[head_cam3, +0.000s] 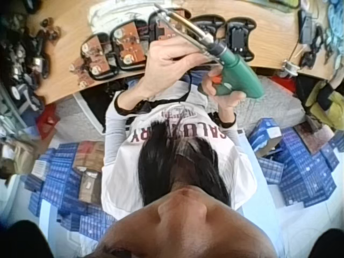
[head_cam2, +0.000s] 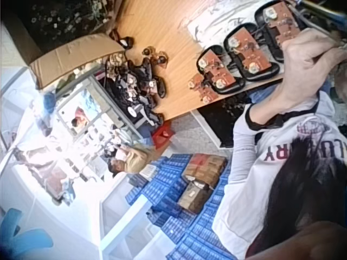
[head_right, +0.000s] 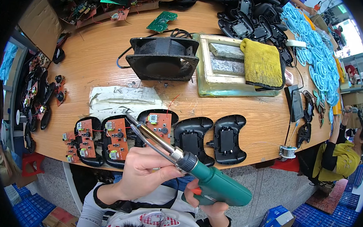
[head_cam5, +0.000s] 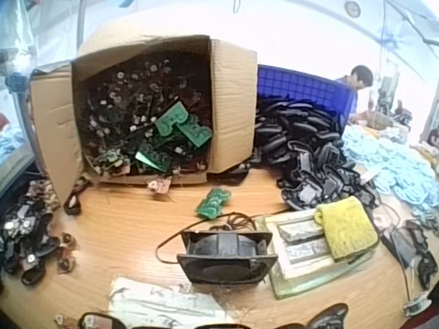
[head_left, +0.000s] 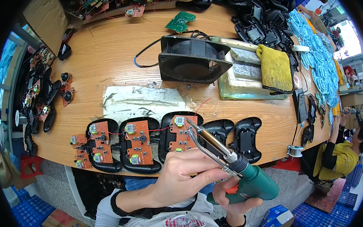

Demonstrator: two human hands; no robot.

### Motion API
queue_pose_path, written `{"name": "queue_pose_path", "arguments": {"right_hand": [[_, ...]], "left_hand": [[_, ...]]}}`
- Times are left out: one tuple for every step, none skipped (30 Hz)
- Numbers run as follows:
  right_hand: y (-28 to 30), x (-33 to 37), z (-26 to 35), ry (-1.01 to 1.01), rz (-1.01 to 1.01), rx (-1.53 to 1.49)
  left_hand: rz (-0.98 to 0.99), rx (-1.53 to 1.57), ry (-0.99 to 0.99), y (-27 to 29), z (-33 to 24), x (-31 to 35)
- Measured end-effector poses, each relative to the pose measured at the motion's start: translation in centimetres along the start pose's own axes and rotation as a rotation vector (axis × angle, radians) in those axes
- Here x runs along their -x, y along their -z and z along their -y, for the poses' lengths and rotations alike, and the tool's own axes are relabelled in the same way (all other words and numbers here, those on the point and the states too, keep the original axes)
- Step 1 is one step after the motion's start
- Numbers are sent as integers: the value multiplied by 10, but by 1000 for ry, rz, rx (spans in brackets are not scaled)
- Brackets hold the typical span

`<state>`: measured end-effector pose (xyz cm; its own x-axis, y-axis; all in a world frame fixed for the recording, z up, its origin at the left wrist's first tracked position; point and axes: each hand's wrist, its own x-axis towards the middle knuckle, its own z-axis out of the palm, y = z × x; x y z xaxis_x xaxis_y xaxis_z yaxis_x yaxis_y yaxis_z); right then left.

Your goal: Soldering internal wiring onto a printed circuit board and assembling a game controller shell.

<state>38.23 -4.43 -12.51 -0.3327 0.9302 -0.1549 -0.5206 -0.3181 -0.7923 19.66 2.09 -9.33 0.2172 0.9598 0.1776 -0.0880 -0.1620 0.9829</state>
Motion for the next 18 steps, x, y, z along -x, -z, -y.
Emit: {"name": "queue_pose_path", "arguments": {"right_hand": [[0,0,0,1,-2,-2],[-1,0,0,2,-4,-3],[-1,0,0,2,-3,-4],[-1,0,0,1,-3,-4],[-1,0,-1,-1,-3,-5],[0,1,-1,0,-4,-4],[-1,1,-1,2,-11,6],[0,2,-1,3,-19,16],[-1,2,-1,3,-19,15],[-1,1,-1,3,-21,15],[-1,1,0,2,-22,15],[-1,1,0,2,-22,15],[-1,1,0,-1,-27,18],[-2,1,0,-3,-32,20],[-2,1,0,-3,-32,20],[-3,1,0,-7,-41,22],[-3,1,0,-11,-49,23],[-3,1,1,-12,-48,23]], "left_hand": [[0,0,0,0,0,0],[1,3,8,0,0,0],[1,5,16,0,0,1],[0,4,16,0,0,2],[-6,12,16,0,1,2],[-11,21,16,-1,2,2],[-11,21,16,-1,2,2],[-6,23,13,-1,2,2],[-3,24,10,-1,1,2],[-3,23,10,-1,0,2],[-7,22,28,-1,-1,2],[-12,21,45,-1,-2,2],[-12,21,45,-1,-3,2],[-14,25,54,-1,-3,2],[-16,30,63,-1,-3,2],[-16,29,63,-1,-3,3],[-19,28,63,-1,-2,3],[-23,27,63,-1,-2,4]]}}
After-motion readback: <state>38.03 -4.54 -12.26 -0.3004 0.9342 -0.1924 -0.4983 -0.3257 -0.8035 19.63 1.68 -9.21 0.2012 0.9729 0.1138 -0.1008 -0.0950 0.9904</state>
